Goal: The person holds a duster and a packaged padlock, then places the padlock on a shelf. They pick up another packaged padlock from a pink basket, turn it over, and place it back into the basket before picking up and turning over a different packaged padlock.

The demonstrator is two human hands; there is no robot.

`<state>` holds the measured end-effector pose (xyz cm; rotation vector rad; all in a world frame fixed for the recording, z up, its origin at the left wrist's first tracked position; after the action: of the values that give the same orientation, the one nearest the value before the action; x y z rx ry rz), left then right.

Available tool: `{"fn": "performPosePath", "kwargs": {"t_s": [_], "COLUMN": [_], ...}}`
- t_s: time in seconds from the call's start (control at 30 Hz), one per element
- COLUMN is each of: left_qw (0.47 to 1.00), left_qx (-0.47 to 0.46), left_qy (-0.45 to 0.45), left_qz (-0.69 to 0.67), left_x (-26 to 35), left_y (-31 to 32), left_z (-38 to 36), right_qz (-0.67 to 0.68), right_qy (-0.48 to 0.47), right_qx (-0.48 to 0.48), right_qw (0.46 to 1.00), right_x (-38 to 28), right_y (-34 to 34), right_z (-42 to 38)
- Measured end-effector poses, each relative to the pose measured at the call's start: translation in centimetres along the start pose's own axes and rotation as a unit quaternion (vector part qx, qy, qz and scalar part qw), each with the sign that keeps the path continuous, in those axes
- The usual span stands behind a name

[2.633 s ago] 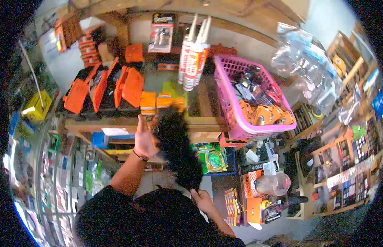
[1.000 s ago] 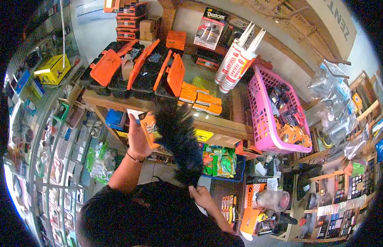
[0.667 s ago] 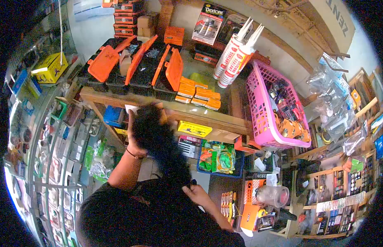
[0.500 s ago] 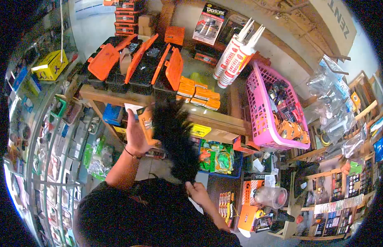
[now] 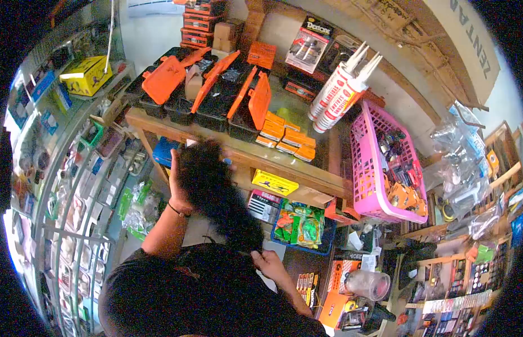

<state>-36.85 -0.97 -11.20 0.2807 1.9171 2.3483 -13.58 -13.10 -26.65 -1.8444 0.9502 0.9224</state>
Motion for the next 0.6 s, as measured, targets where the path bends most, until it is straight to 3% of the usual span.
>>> {"fn": "performPosePath", "kwargs": {"t_s": [0.03,0.1,0.17,0.2,0.23,0.3,0.33,0.53,0.6], "left_qw": [0.982,0.982,0.992,0.978,0.978,0.989,0.969,0.948,0.935], "left_qx": [0.158,0.151,-0.063,-0.159,-0.157,0.141,0.121,0.166,0.210], "left_qy": [0.013,-0.007,-0.001,-0.009,-0.007,0.034,0.046,-0.050,-0.019], "left_qz": [-0.107,-0.114,0.107,0.135,0.134,0.027,0.209,0.265,0.285], "left_x": [0.0,0.4,0.6,0.6,0.3,0.5,1.6,-0.6,-0.3], "left_y": [-1.2,-2.9,-1.6,-0.5,0.7,-0.3,-2.6,-4.3,-7.1], "left_z": [-0.5,-0.6,-0.3,0.0,-0.4,-1.2,-1.5,-2.4,-2.6], "right_qz": [-0.002,-0.095,-0.091,-0.090,-0.091,-0.049,0.012,0.042,0.039], "right_qy": [0.000,-0.025,-0.060,-0.095,-0.094,-0.002,0.034,0.033,0.025], "right_qx": [-0.004,-0.028,-0.029,-0.030,-0.032,0.055,0.058,0.107,0.098], "right_qw": [1.000,0.995,0.994,0.991,0.991,0.997,0.998,0.993,0.994], "right_x": [-0.1,-0.9,-3.3,-4.4,-4.2,-3.0,-3.0,-1.4,-2.9], "right_y": [0.1,0.7,1.3,1.4,1.4,-0.2,-0.3,-1.1,-0.7], "right_z": [0.0,-0.3,-0.8,-1.0,-1.0,-0.7,-0.8,0.1,-0.6]}}
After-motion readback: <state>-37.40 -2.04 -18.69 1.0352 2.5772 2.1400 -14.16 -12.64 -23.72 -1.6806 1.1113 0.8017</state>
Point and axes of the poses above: each hand's wrist, its own z-axis towards the middle knuckle, its own y-axis out of the palm, x = y × z, the point moved 7 cm from there along z, towards the middle knuckle, and after that the axes turned 8 degrees about x, right-handed, at the moved point
